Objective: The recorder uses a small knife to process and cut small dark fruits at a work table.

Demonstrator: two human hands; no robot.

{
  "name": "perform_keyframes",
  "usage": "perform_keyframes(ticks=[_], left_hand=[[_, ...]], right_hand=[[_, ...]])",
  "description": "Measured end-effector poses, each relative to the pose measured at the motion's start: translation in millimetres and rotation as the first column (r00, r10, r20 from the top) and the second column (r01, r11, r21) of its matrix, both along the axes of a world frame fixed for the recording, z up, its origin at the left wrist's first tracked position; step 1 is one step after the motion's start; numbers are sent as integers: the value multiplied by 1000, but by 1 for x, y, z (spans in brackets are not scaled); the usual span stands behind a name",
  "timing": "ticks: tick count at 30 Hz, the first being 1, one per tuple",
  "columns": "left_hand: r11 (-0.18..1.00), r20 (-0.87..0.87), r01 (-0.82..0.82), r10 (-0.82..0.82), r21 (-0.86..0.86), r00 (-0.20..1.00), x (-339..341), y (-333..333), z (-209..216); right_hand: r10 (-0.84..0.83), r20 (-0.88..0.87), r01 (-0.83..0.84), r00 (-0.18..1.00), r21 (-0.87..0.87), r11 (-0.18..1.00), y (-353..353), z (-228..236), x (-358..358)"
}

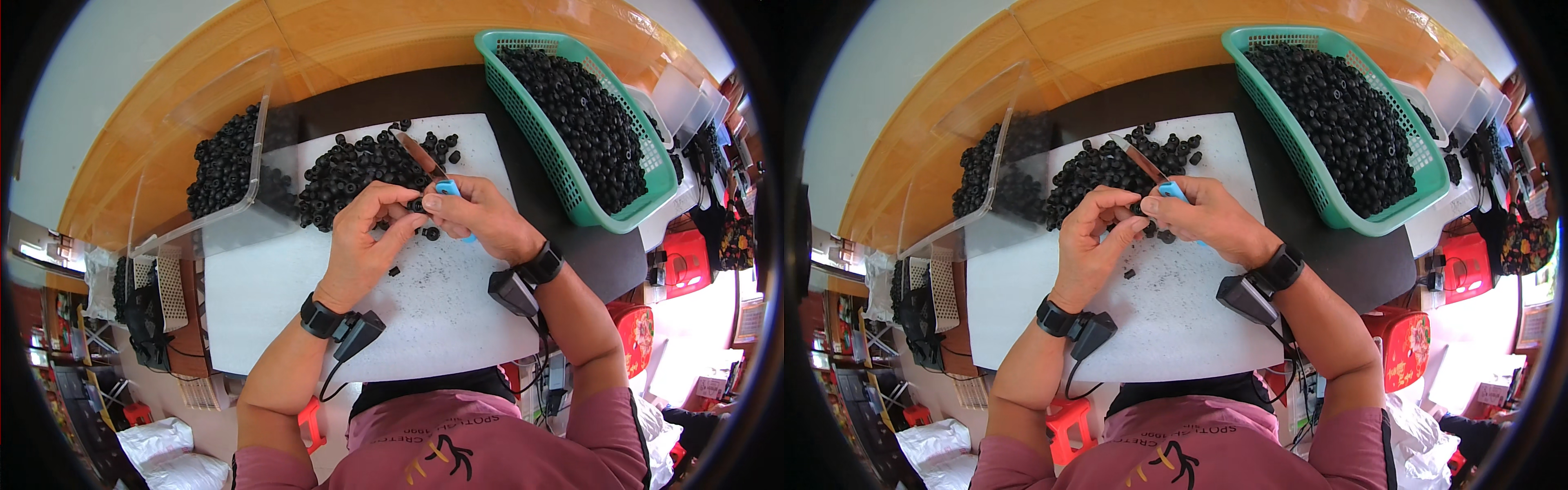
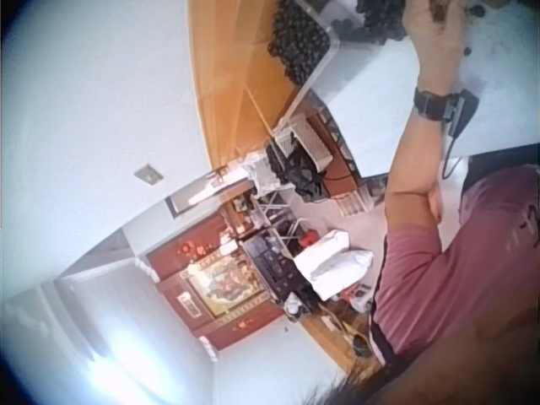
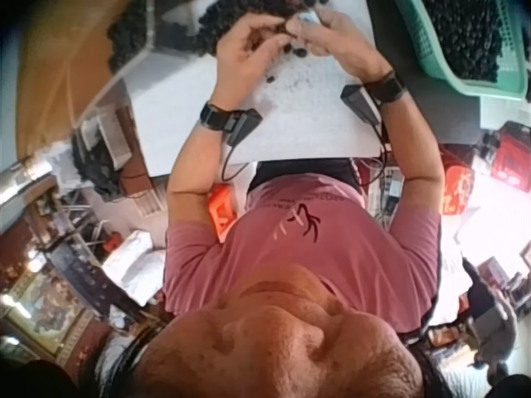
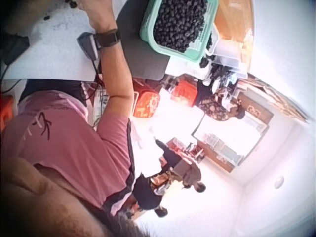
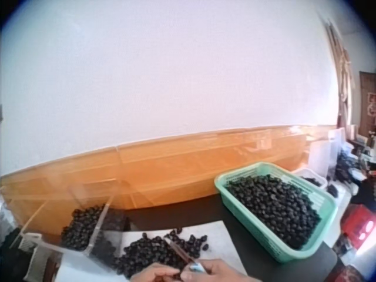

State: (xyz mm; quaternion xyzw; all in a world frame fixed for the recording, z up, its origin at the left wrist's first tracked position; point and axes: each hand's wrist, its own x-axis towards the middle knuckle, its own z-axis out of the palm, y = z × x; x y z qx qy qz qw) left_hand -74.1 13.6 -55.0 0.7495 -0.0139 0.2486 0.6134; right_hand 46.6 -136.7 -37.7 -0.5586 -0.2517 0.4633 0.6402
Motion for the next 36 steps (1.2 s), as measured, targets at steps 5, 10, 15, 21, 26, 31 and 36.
perform_keyframes(ticks=[5,10,15,21,26,31,36], left_hand=[[1000,-22,12,-12,26,1000,2,2,-4],[964,-143,47,-87,-261,986,-2,2,1],[915,-91,72,-117,-397,989,3,9,-4],[907,-71,114,-156,-406,985,1,12,-7],[903,-70,120,-162,-413,984,2,13,-8],[897,-69,133,-178,-421,982,1,14,-9],[863,-63,181,-238,-471,969,1,10,-4]], right_hand=[[-1,-2,1,1000,-11,1000,0,-3,2],[-44,87,46,995,-17,999,1,-4,1],[-195,699,49,688,224,973,2,-17,4],[-98,863,16,496,103,995,-1,-4,3],[-98,888,41,450,90,995,-1,-3,3],[-101,898,57,428,84,995,-1,-5,4],[-217,881,266,422,109,958,2,-18,9]])
